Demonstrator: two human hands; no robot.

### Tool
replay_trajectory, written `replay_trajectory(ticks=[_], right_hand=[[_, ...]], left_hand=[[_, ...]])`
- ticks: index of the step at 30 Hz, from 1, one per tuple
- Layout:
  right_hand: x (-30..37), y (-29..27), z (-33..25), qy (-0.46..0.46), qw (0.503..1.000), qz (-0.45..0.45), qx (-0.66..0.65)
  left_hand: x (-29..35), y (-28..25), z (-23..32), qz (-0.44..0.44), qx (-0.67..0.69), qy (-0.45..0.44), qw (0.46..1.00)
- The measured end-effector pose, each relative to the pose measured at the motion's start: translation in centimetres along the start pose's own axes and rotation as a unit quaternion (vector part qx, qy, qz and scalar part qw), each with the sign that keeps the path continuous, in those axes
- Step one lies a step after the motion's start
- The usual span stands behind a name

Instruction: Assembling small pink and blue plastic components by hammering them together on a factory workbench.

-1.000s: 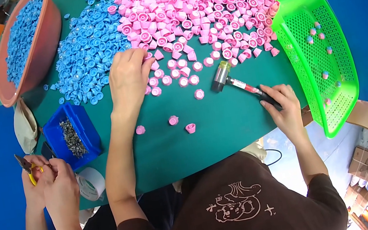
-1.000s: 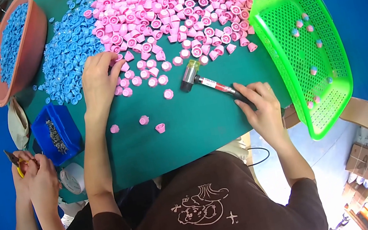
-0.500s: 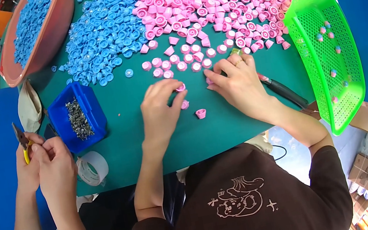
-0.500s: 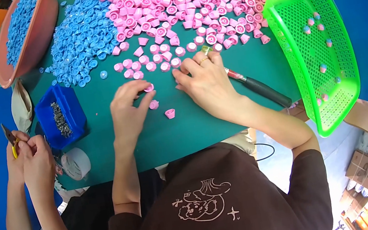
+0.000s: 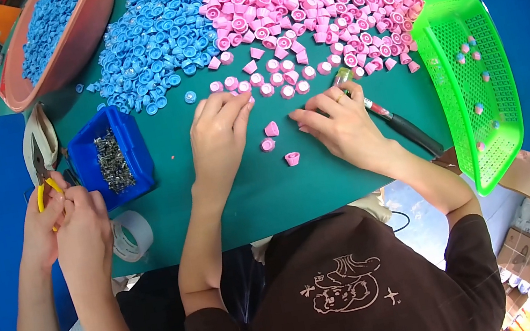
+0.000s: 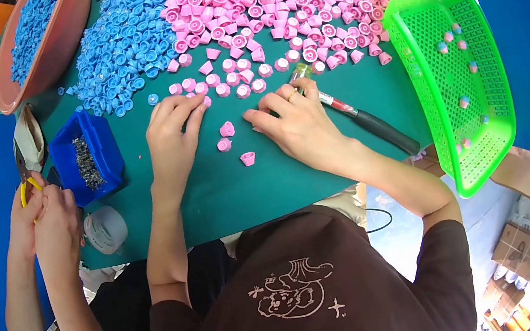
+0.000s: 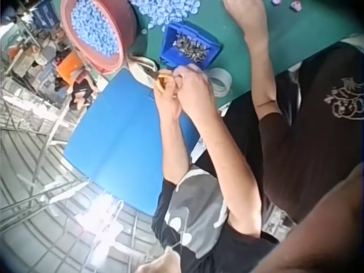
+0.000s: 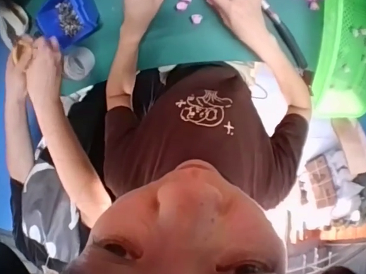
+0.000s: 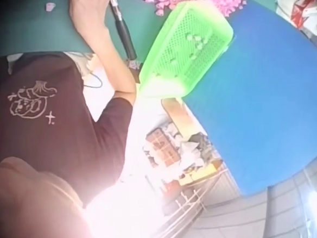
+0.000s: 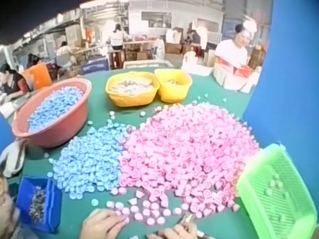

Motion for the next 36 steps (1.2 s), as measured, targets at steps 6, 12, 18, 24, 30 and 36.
replay_trajectory(ticks=[6,12,18,24,30,36], right_hand=[[1.5,-0.7,0.3,0.023,0.998,0.03,-0.048],[2.7,-1.5,0.5,-0.01,0.998,0.049,-0.049],[-1.2,-2.1,1.7,0.031,0.99,0.115,-0.077],[-5.6,-0.1,3.0,0.061,0.997,0.052,0.022],[-4.8,-1.7,2.3,0.091,0.981,-0.051,-0.161],[-3.4,-0.8,1.3,0.045,0.981,-0.102,-0.157]], left_hand=[[1.0,0.4,-0.4,0.017,0.003,-0.006,1.0],[2.8,-0.7,-0.8,0.002,-0.002,0.007,1.0],[2.0,-0.7,-0.1,-0.009,0.014,-0.008,1.0],[2.1,0.2,0.1,-0.033,0.044,0.014,0.998],[2.4,-0.3,-0.1,-0.046,0.053,0.021,0.997],[3.3,-0.9,0.9,-0.036,0.023,-0.009,0.999]])
Point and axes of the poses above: each hand's wrist, its own x-axis away from the middle knuckle, its own y-axis out of the palm, z = x × y, the point moved 3 cm from there along -x, towards the middle knuckle, and after that the axes turned 2 degrees about -y, right-handed, at the moved point
